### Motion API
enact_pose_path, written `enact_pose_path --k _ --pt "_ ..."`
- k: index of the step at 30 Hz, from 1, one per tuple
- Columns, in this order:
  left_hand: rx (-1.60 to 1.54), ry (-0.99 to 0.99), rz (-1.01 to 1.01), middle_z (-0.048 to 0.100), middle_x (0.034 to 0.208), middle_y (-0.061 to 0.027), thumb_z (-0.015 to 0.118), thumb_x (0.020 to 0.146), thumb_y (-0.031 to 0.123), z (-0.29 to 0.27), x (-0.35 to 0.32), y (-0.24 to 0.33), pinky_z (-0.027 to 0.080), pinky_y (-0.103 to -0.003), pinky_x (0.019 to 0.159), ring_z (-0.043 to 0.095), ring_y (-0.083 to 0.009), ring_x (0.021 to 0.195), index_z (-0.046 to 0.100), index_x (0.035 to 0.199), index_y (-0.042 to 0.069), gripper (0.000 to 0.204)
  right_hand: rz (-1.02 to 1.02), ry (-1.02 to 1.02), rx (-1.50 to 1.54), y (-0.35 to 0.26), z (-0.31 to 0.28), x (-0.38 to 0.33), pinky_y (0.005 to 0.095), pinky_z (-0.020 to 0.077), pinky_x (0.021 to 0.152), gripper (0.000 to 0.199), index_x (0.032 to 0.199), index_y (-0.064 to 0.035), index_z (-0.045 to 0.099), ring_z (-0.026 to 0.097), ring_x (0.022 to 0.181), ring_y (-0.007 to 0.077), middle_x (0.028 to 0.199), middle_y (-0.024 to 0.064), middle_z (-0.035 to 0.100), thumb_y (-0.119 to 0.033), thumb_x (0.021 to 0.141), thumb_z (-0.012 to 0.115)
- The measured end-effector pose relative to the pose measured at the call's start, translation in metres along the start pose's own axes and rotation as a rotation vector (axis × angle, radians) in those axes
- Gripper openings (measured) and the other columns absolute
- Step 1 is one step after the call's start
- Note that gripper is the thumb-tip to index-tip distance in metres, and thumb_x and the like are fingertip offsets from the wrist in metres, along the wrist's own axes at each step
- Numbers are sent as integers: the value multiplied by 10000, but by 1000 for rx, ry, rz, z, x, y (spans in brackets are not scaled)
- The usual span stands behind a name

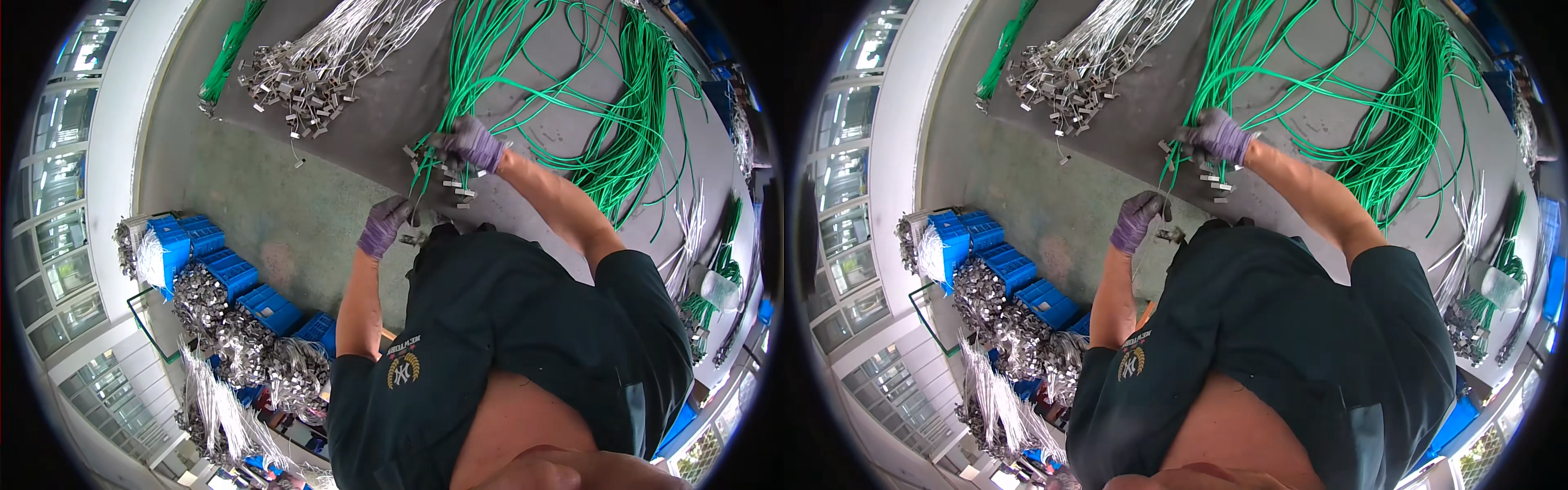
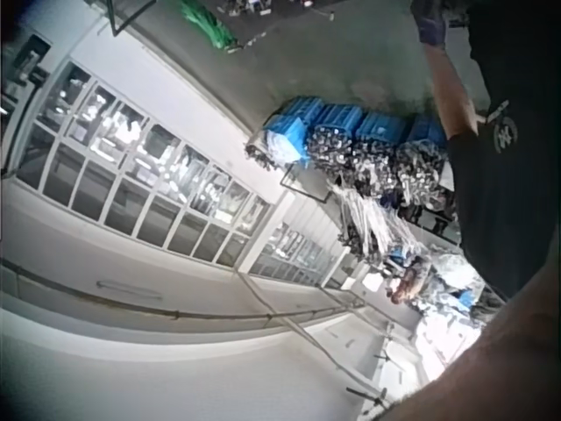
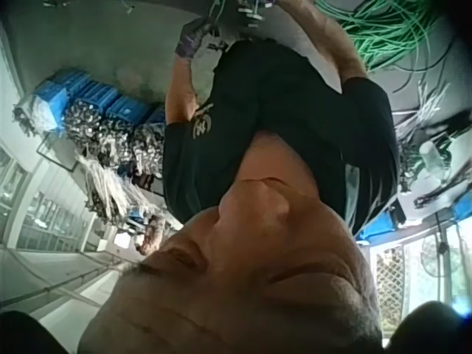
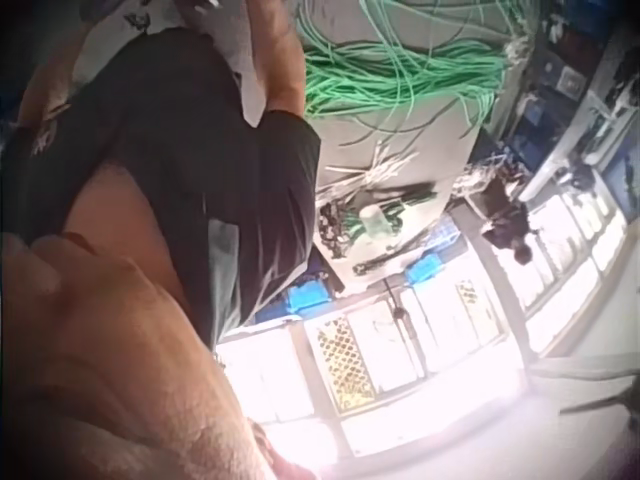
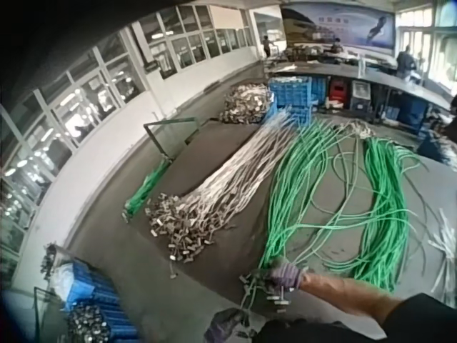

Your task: Manually sort and organize green electrical cables with connectors onto a workbench in a production facility.

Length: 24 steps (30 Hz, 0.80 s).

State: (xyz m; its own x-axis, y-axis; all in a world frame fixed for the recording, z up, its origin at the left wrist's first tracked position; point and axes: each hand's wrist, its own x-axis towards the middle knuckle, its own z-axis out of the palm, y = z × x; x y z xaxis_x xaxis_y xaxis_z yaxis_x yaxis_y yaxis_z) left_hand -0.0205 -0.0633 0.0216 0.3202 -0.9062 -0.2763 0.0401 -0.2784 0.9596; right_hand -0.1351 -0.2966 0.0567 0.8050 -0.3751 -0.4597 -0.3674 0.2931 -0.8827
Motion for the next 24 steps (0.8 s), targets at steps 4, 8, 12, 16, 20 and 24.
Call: enact_pose_path --k 4,8,12,16,20,24 --pt "-257 62 -75 561 638 -40 555 883 425 9 -2 -12 402 -259 564 499 -106 590 584 758 15 430 -40 32 -15 -5 -19 16 264 426 375 286 656 -9 600 557 414 124 562 60 599 -234 826 649" --pt "-153 79 -96 560 621 -35 540 891 429 3 1 -25 394 -255 537 498 -100 565 577 733 19 441 -35 0 20 3 -6 14 257 414 372 324 639 -7 594 534 398 118 540 48 575 -255 845 628" --pt "15 -49 -263 575 622 -37 528 890 447 -11 2 -27 380 -255 483 519 -111 544 590 768 37 432 4 -44 -78 8 2 12 257 414 372 339 637 -1 595 531 395 119 542 49 577 -264 848 624" --pt "-267 -71 -485 646 765 -86 532 864 501 -13 -12 -5 401 -261 479 631 -157 682 621 917 29 483 18 -16 -61 -7 0 7 257 414 381 327 631 -3 592 530 395 123 543 52 577 -250 842 631" --pt "-599 22 -318 643 925 -135 566 835 509 7 -19 -23 412 -261 476 633 -165 742 616 956 9 518 -122 87 87 2 -10 20 260 413 382 302 631 -11 596 536 400 126 534 52 580 -242 815 662" --pt "-626 46 -231 640 833 -132 589 826 495 7 -19 -56 402 -245 468 572 -132 625 618 897 1 500 -81 78 27 6 -6 21 263 412 380 293 634 -8 601 533 405 125 540 48 575 -234 808 668"
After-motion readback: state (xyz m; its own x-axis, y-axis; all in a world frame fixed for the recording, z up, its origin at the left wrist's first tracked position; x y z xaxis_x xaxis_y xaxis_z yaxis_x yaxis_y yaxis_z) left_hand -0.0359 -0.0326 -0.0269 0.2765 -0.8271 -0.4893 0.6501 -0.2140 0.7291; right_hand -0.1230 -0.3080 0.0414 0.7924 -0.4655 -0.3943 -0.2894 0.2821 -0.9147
